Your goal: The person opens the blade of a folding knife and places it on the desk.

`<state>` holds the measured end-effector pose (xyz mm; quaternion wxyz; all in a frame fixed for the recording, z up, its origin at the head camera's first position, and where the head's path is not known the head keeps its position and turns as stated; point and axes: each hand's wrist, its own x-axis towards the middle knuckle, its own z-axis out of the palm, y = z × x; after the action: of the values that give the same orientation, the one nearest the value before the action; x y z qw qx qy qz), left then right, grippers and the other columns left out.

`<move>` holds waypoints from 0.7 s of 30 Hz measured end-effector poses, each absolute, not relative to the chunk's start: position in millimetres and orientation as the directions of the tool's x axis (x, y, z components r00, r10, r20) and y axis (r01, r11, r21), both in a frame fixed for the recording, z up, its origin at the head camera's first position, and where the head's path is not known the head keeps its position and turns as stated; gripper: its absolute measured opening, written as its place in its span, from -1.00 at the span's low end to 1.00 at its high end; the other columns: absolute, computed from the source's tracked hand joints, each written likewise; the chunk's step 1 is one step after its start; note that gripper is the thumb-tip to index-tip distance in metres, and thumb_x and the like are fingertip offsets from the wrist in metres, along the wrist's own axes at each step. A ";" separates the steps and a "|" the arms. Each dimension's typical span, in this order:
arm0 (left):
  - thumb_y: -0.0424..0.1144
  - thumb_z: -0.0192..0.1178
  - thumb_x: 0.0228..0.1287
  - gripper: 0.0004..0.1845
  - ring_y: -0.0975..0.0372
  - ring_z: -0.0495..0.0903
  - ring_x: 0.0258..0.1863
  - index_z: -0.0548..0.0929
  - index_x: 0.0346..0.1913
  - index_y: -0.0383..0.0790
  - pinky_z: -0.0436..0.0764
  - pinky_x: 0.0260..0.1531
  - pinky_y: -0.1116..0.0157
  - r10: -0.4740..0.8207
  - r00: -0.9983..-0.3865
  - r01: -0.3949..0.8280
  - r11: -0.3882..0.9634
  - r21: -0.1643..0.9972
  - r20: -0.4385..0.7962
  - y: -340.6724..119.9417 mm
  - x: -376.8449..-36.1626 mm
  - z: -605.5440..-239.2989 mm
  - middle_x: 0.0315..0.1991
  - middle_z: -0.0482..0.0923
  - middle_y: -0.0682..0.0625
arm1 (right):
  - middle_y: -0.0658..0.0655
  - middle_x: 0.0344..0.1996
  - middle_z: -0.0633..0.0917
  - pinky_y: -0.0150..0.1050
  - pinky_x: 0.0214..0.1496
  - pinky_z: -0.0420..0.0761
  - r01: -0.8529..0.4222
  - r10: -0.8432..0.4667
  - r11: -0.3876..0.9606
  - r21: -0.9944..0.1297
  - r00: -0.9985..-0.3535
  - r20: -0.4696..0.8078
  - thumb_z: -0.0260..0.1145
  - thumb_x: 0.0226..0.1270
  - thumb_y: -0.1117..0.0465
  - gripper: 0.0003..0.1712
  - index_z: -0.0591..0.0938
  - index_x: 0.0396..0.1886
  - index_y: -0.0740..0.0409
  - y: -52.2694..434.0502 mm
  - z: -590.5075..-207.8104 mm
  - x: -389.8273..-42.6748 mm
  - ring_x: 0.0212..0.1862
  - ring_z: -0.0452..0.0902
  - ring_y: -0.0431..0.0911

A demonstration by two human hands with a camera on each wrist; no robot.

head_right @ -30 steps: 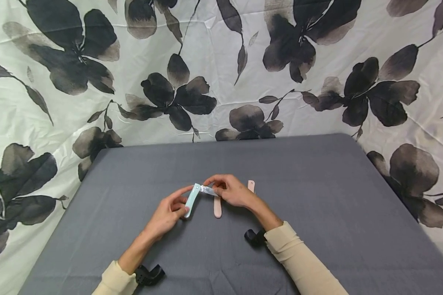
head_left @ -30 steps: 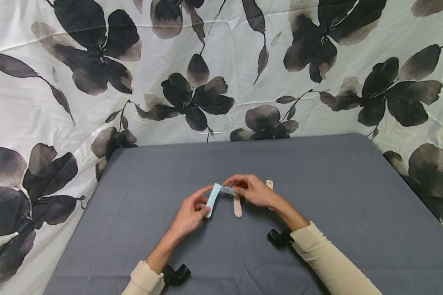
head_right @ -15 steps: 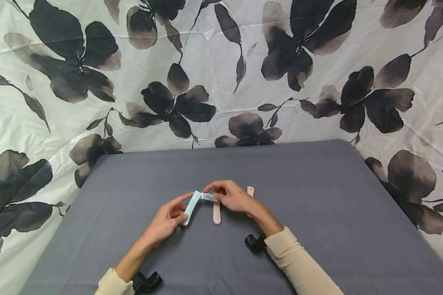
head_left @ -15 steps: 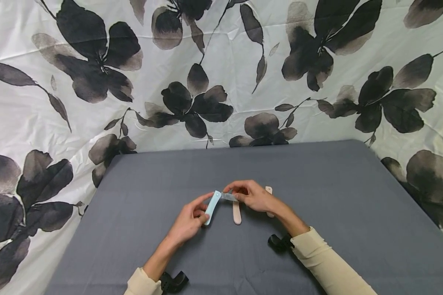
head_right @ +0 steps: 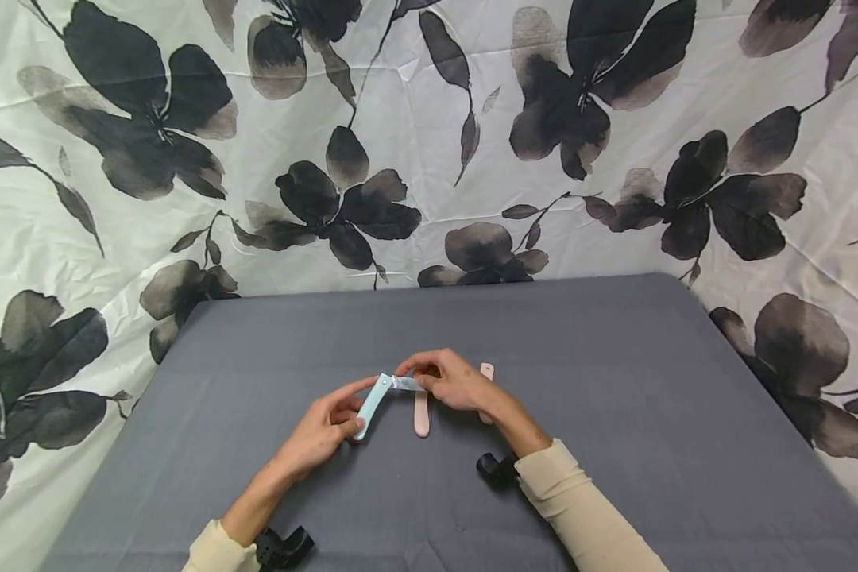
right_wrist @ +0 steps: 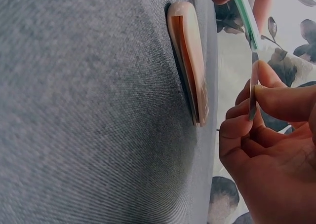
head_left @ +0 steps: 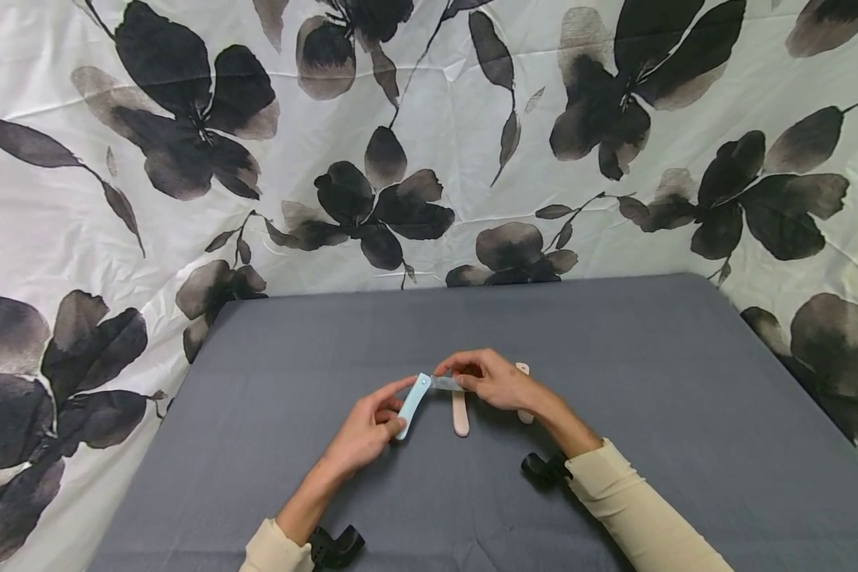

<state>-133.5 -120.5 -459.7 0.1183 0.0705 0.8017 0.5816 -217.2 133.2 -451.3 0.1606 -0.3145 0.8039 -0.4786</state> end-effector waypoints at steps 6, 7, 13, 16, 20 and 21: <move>-0.56 0.14 0.31 -0.30 0.25 0.60 -0.35 0.48 0.50 -0.09 0.51 -0.41 0.36 0.249 -0.960 -0.037 0.331 0.943 -0.125 -118.8 -133.6 -461.7 -0.03 0.67 -0.31 | 0.23 0.05 0.75 -0.33 -0.08 0.53 -0.371 -0.680 0.341 -0.864 -0.732 0.046 0.15 0.57 0.41 -0.68 0.72 0.14 0.18 136.4 -451.2 -218.2 -0.13 0.55 -0.08; -0.56 0.14 0.30 -0.30 0.24 0.60 -0.35 0.48 0.50 -0.08 0.51 -0.41 0.36 0.250 -0.960 -0.036 0.335 0.941 -0.125 -118.6 -133.4 -462.2 -0.03 0.67 -0.31 | 0.23 0.06 0.75 -0.33 -0.07 0.53 -0.371 -0.681 0.343 -0.863 -0.731 0.044 0.15 0.57 0.41 -0.68 0.72 0.14 0.18 137.0 -451.3 -217.9 -0.13 0.55 -0.09; -0.56 0.14 0.30 -0.30 0.22 0.59 -0.34 0.48 0.50 -0.06 0.49 -0.40 0.38 0.265 -0.956 -0.029 0.339 0.940 -0.125 -118.4 -130.8 -463.6 -0.01 0.68 -0.31 | 0.23 -0.03 0.75 -0.34 -0.11 0.52 -0.364 -0.683 0.345 -0.865 -0.729 0.035 0.16 0.56 0.41 -0.69 0.73 0.13 0.20 138.7 -453.1 -215.9 -0.17 0.53 -0.12; -0.55 0.13 0.32 -0.30 0.22 0.59 -0.33 0.47 0.50 -0.06 0.48 -0.41 0.38 0.273 -0.954 -0.027 0.336 0.941 -0.125 -118.6 -130.4 -464.0 0.00 0.67 -0.31 | 0.24 -0.04 0.76 -0.36 -0.13 0.52 -0.369 -0.686 0.345 -0.863 -0.727 0.037 0.16 0.56 0.41 -0.69 0.73 0.13 0.22 138.6 -452.7 -216.0 -0.18 0.53 -0.14; -0.55 0.13 0.32 -0.30 0.23 0.58 -0.34 0.46 0.51 -0.10 0.45 -0.43 0.39 0.282 -0.952 -0.021 0.332 0.943 -0.120 -119.2 -131.7 -464.4 0.00 0.67 -0.34 | 0.27 0.06 0.76 -0.37 -0.09 0.55 -0.382 -0.689 0.349 -0.856 -0.724 0.042 0.15 0.56 0.41 -0.69 0.73 0.13 0.23 138.4 -451.5 -217.1 -0.14 0.56 -0.13; -0.55 0.13 0.32 -0.30 0.23 0.58 -0.34 0.46 0.51 -0.09 0.45 -0.43 0.39 0.283 -0.952 -0.019 0.334 0.942 -0.120 -119.0 -131.8 -464.5 -0.01 0.67 -0.34 | 0.27 0.08 0.76 -0.37 -0.09 0.55 -0.384 -0.690 0.349 -0.855 -0.723 0.043 0.15 0.56 0.42 -0.69 0.73 0.12 0.23 138.5 -451.4 -217.4 -0.13 0.56 -0.13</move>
<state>-131.8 -119.0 -464.5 0.1323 0.0819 0.8061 0.5710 -217.4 138.5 -451.4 0.1651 -0.3336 0.8044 -0.4631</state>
